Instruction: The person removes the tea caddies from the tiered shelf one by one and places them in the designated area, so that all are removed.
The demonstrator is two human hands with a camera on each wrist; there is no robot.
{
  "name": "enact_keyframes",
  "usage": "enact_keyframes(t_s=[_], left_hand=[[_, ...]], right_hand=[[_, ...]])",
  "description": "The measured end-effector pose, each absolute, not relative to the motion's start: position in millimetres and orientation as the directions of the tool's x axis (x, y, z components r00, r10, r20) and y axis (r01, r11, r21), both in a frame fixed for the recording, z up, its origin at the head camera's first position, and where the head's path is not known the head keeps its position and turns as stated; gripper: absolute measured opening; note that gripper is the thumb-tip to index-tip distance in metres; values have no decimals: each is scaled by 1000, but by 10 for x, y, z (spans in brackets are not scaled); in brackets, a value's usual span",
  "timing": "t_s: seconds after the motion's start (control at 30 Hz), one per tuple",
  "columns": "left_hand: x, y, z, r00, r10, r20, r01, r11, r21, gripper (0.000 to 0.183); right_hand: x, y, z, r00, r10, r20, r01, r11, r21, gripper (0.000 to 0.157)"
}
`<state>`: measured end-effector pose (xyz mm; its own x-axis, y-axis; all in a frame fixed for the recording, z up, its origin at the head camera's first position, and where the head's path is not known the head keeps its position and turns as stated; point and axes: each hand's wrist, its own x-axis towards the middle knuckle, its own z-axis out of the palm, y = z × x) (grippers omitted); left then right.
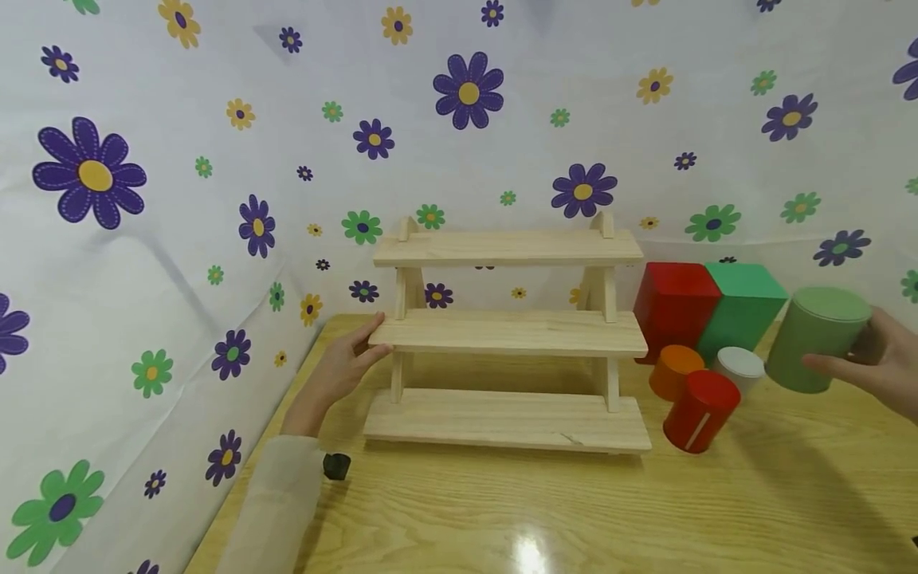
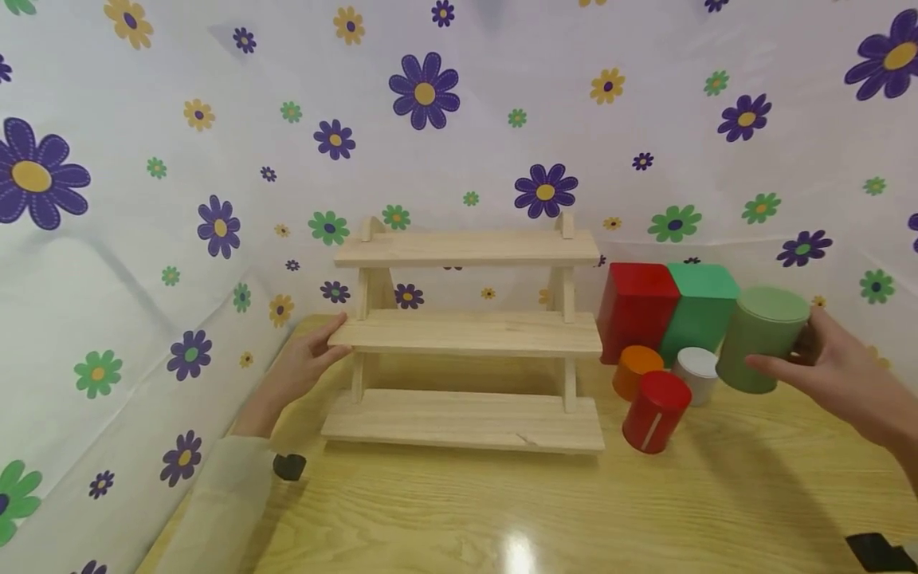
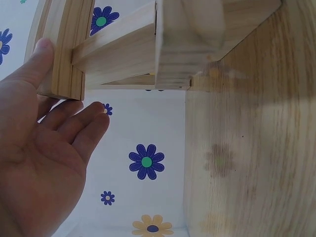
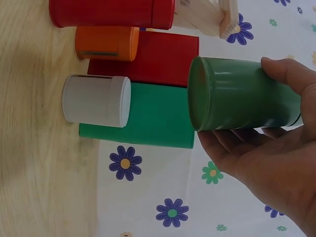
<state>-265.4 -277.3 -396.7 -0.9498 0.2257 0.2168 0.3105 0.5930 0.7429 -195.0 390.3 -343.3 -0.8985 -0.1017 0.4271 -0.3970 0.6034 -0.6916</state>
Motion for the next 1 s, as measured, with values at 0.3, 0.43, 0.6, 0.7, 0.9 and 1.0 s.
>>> enact_keyframes(t_s=[0.3, 0.43, 0.6, 0.7, 0.9, 1.0], left_hand=[[-2662, -2778, -3984, -943, 242, 229, 330, 592, 735, 69], [-2665, -2777, -3977, -941, 243, 235, 335, 584, 739, 68], [-2666, -2779, -3963, -940, 247, 234, 337, 587, 736, 69], [-2664, -2779, -3962, -940, 249, 235, 339, 588, 734, 70], [-2658, -2775, -3971, -946, 237, 223, 323, 598, 734, 71], [-2664, -2771, -3964, -947, 234, 222, 320, 602, 731, 72]], right_hand=[[-1889, 3924, -3521, -912, -76, 403, -353, 646, -677, 82], [-1890, 3942, -3537, -906, -109, 409, -384, 619, -685, 84], [-1908, 3992, -3633, -903, -156, 401, -409, 603, -685, 87], [-1903, 4010, -3720, -908, -158, 387, -399, 606, -688, 87], [-1875, 4026, -3869, -941, -152, 302, -328, 626, -708, 82], [-1865, 4045, -3918, -961, -145, 234, -271, 651, -709, 68]])
